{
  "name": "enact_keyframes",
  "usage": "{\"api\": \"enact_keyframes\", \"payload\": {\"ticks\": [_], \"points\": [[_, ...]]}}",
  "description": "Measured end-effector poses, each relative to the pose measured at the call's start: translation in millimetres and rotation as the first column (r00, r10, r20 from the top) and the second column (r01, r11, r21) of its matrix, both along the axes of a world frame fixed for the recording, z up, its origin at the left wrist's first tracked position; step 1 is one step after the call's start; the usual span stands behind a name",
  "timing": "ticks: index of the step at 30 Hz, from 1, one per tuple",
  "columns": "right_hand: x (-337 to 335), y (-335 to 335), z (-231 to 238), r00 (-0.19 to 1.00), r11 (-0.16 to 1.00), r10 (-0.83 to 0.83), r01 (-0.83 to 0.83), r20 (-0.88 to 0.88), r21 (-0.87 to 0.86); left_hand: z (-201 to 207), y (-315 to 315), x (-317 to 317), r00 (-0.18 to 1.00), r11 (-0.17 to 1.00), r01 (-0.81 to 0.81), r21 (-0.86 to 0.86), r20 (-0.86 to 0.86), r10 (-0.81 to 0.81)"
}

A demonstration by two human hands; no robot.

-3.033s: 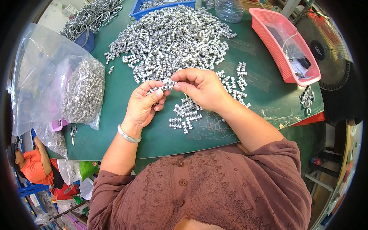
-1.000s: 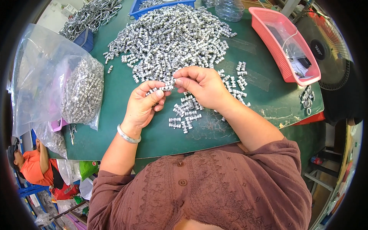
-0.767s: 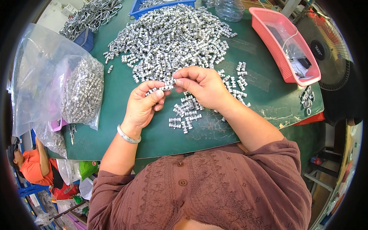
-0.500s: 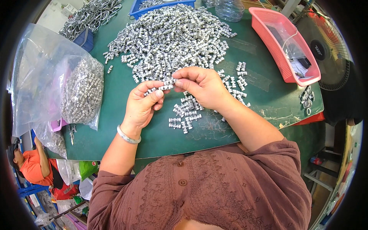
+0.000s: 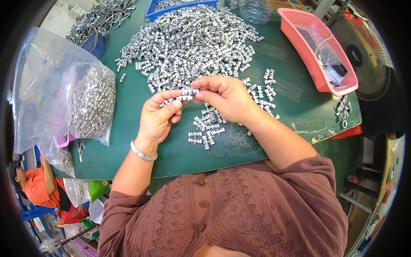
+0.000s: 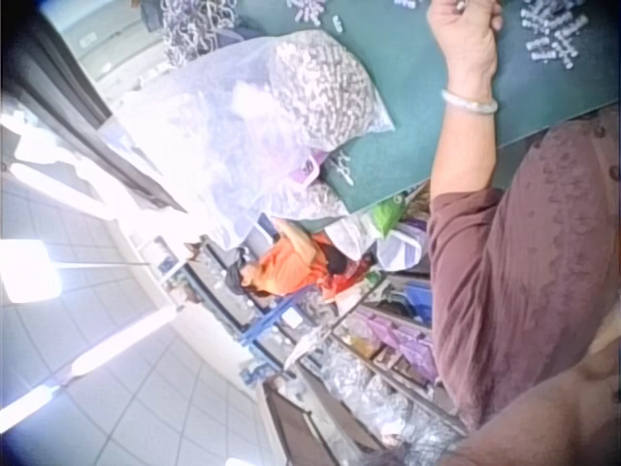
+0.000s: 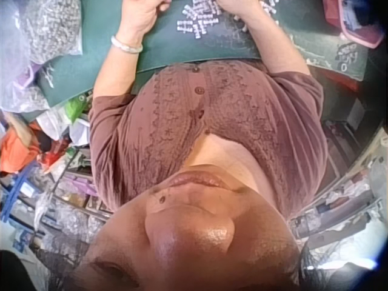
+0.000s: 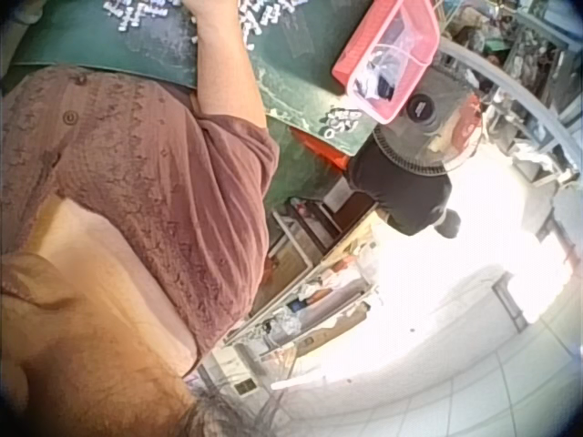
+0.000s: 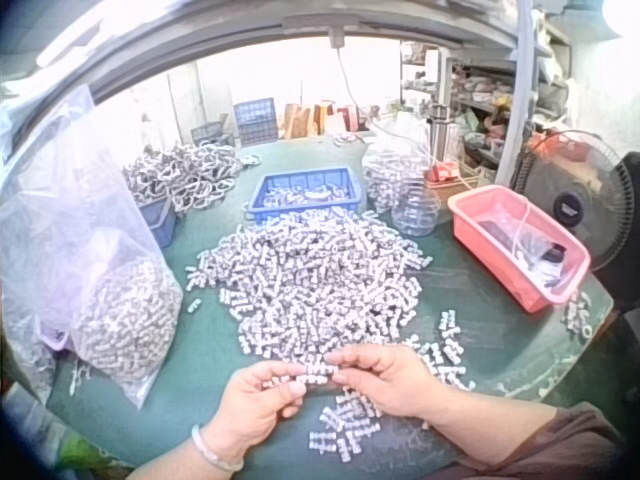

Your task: The person connects small metal parts together by hand from a pile on the work surface.

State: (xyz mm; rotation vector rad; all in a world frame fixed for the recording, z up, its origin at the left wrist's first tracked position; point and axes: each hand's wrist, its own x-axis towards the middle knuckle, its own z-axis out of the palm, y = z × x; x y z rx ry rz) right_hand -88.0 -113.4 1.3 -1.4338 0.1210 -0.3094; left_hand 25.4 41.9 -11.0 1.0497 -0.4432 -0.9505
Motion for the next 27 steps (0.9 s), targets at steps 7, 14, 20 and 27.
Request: {"api": "enact_keyframes", "payload": {"ticks": [7,14,20,27], "points": [[2.0,-0.1,0.5,0.999,1.000,-0.018,0.019,-0.035,0.004,1.6,0.0,-1.9,1.000,0.999,-0.022,0.033,0.019,0.022],[3.5,2.2,-2.5,0.998,0.998,-0.057,0.057,-0.030,0.016,2.7,-0.9,-4.0,1.000,0.998,-0.022,0.060,-0.013,0.023],[4.3,5.9,-2.4,0.997,0.995,-0.077,0.078,-0.025,0.060,2.3,-1.0,-3.9,0.999,0.997,-0.030,0.069,-0.025,0.031],[4.4,6.4,-2.2,0.994,0.996,-0.092,0.093,-0.051,0.017,1.1,-1.2,-5.1,0.998,0.997,-0.043,0.057,-0.040,0.045]]}}
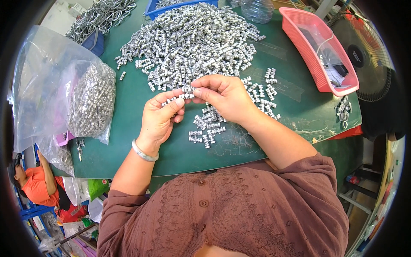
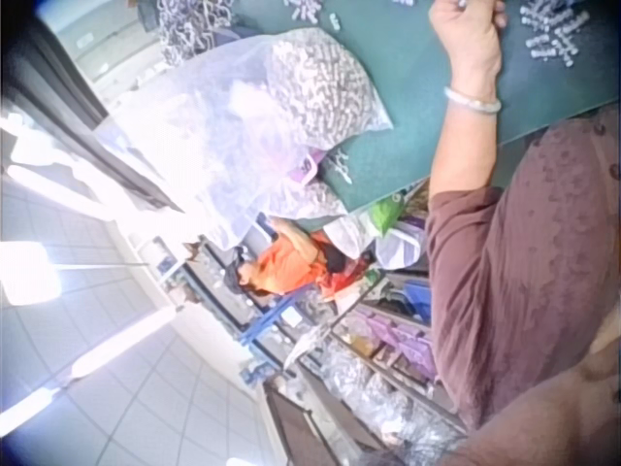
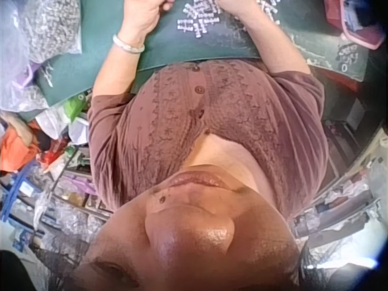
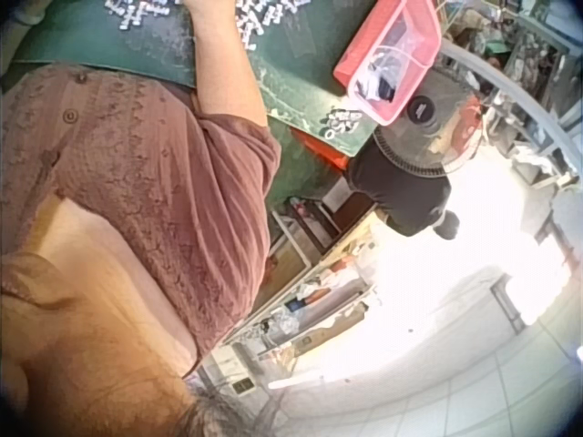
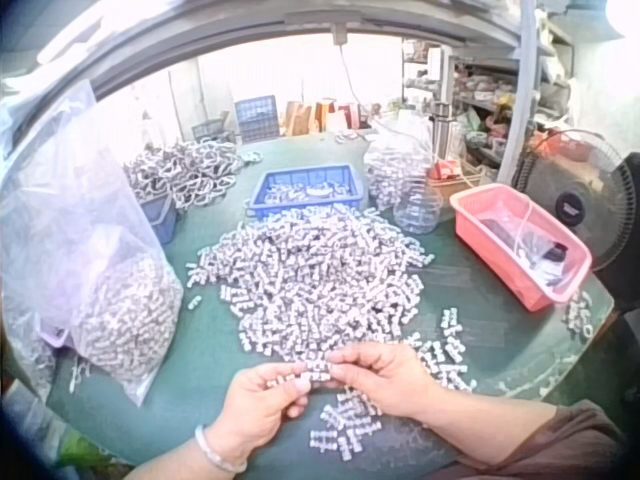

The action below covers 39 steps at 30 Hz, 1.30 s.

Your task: The person connects small metal parts together by hand from a pile on the work surface.

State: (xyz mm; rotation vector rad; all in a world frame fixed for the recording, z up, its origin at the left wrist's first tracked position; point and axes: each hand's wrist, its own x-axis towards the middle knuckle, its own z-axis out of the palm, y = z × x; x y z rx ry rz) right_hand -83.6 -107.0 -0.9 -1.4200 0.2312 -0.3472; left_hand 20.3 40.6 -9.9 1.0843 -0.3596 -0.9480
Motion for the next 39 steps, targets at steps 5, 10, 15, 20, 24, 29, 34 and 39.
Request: {"api": "enact_keyframes", "payload": {"ticks": [5,10,15,20,24,29,34,39], "points": [[0.2,0.3,0.8,1.000,0.998,0.019,-0.020,0.011,0.065,0.4,-1.4,-2.8,0.999,0.999,-0.035,-0.005,-0.006,0.035],[0.5,0.5,-0.4,0.999,0.997,0.026,-0.028,0.026,0.077,0.7,-1.7,-4.2,0.999,0.999,-0.046,-0.005,-0.006,0.046],[0.8,-1.3,-3.7,1.000,0.997,0.007,-0.009,0.021,0.075,1.6,-1.8,-4.2,1.000,1.000,-0.022,-0.018,-0.012,0.021],[0.3,-0.6,-3.6,1.000,0.997,0.004,-0.006,0.027,0.070,1.5,-2.2,-4.4,1.000,1.000,-0.019,-0.015,-0.018,0.018],[0.1,-0.7,-3.2,1.000,0.999,0.005,-0.006,0.019,0.050,1.8,-2.1,-4.8,0.999,1.000,-0.019,-0.003,-0.044,0.019],[-0.3,-0.9,-2.5,1.000,0.999,0.019,-0.019,0.013,0.046,2.9,-1.9,-5.2,0.997,1.000,-0.020,0.007,-0.069,0.020],[-0.1,-0.9,-1.2,1.000,0.999,0.017,-0.018,0.004,0.046,2.0,-2.1,-5.3,0.996,1.000,-0.025,0.015,-0.084,0.026],[0.0,-0.8,0.3,1.000,0.999,0.011,-0.010,-0.016,0.050,3.5,-1.6,-5.0,0.990,1.000,-0.020,0.017,-0.136,0.022]]}}
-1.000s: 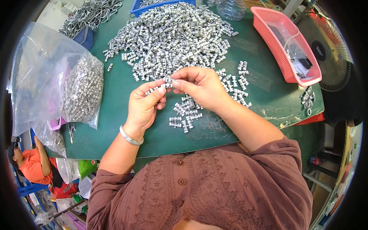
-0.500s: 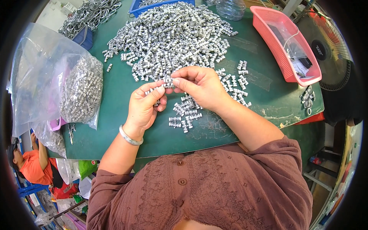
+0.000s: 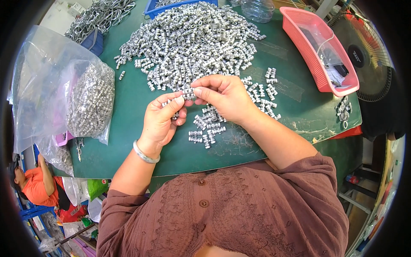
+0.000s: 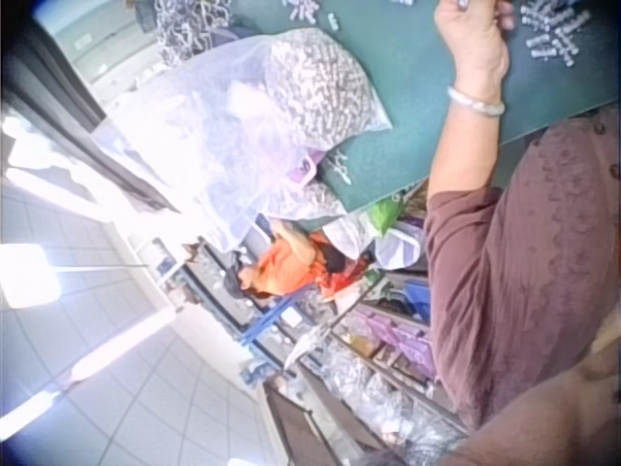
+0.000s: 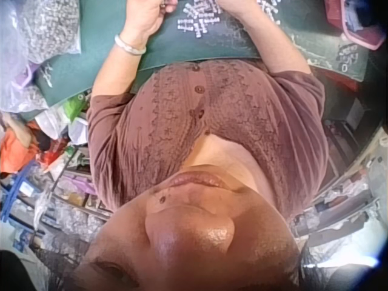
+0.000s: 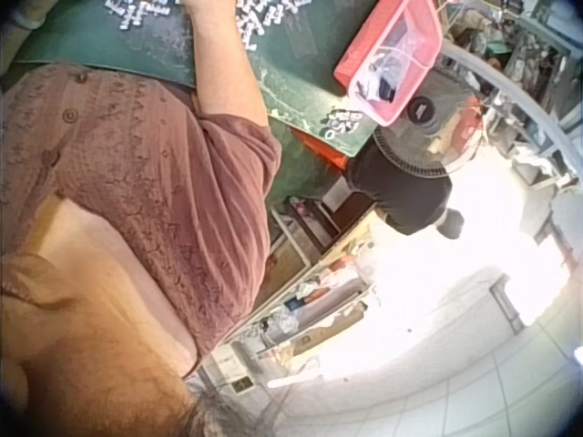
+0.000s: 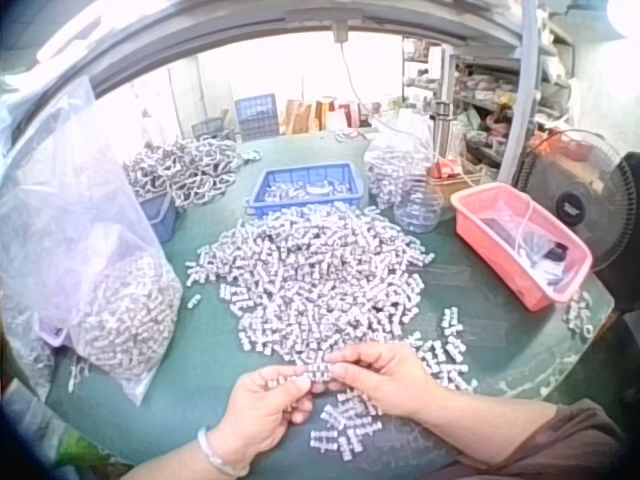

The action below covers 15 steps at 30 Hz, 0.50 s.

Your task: The person connects small metal parts together by hand from a pile on the work surface.

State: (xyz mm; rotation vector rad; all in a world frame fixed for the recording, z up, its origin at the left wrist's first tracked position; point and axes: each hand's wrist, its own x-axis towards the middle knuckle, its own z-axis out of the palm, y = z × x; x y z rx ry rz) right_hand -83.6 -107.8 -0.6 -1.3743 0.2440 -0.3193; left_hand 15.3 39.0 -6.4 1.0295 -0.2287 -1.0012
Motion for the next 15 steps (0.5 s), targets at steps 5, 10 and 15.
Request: {"api": "enact_keyframes", "payload": {"ticks": [5,10,15], "points": [[0.9,0.0,-0.4,1.000,0.999,-0.007,0.007,-0.004,0.037,0.4,0.2,-0.1,0.997,1.000,0.004,-0.014,-0.074,-0.005],[0.9,0.6,0.8,1.000,0.999,-0.009,0.010,-0.006,0.051,0.2,0.7,-0.2,0.995,1.000,0.002,-0.017,-0.098,-0.004],[1.7,1.2,-0.4,1.000,0.998,-0.020,0.021,-0.007,0.066,0.2,0.8,-1.0,0.996,1.000,0.004,-0.011,-0.093,-0.005]]}}
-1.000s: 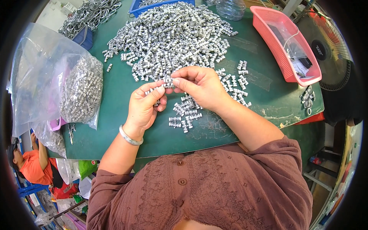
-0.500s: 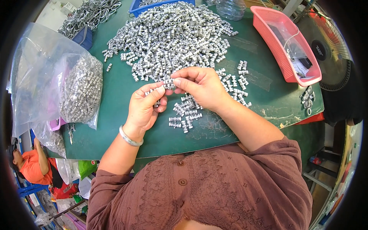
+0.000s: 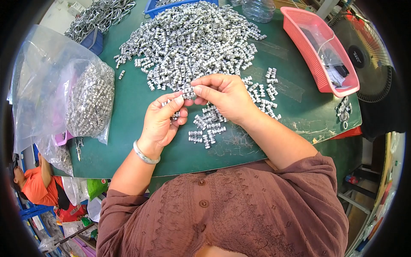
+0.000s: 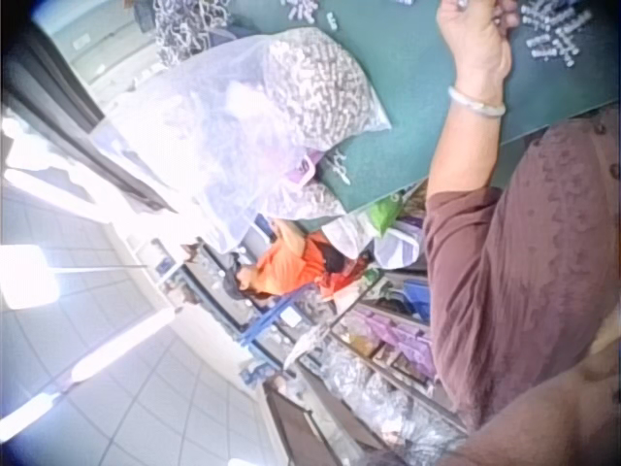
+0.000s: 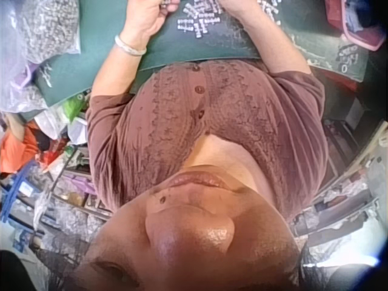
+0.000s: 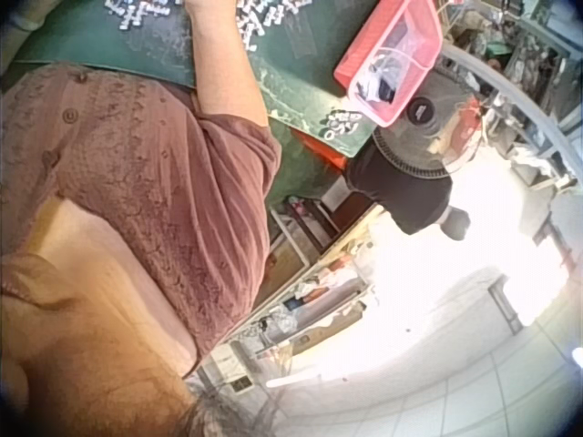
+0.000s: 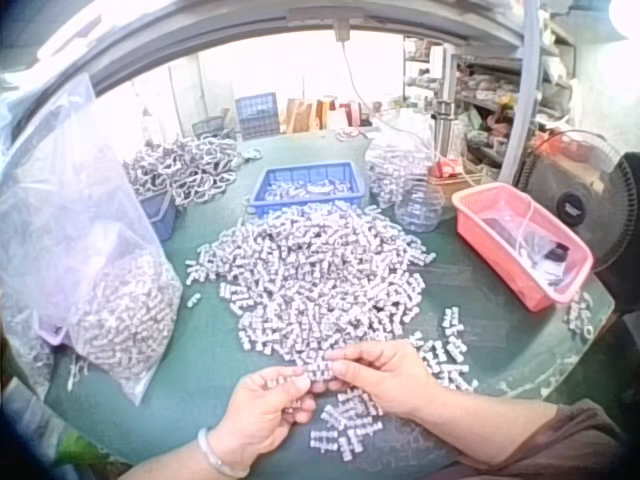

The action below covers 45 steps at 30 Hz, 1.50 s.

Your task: The person connects small metal parts together by hand from a pile on the work surface.

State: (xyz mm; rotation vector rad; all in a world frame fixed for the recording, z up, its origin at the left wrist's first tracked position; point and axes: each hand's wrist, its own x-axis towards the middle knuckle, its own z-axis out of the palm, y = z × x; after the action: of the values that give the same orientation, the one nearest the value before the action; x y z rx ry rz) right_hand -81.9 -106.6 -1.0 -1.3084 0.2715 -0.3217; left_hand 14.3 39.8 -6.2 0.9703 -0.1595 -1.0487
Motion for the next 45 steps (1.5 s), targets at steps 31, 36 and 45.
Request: {"api": "enact_keyframes", "payload": {"ticks": [31,36,45], "points": [[-0.1,-1.6,-1.8,0.999,1.000,-0.006,0.007,0.039,-0.029,0.5,-0.5,-2.5,0.992,0.998,0.016,0.053,0.121,-0.022],[2.1,-3.5,-1.9,0.995,0.998,-0.056,0.057,0.087,-0.005,1.5,-0.4,-2.2,0.994,0.999,0.015,0.039,0.107,-0.019],[0.7,-5.6,-1.1,1.000,0.999,0.014,-0.013,0.026,-0.038,3.4,-0.8,-2.6,0.994,0.998,0.015,0.054,0.109,-0.020]]}}
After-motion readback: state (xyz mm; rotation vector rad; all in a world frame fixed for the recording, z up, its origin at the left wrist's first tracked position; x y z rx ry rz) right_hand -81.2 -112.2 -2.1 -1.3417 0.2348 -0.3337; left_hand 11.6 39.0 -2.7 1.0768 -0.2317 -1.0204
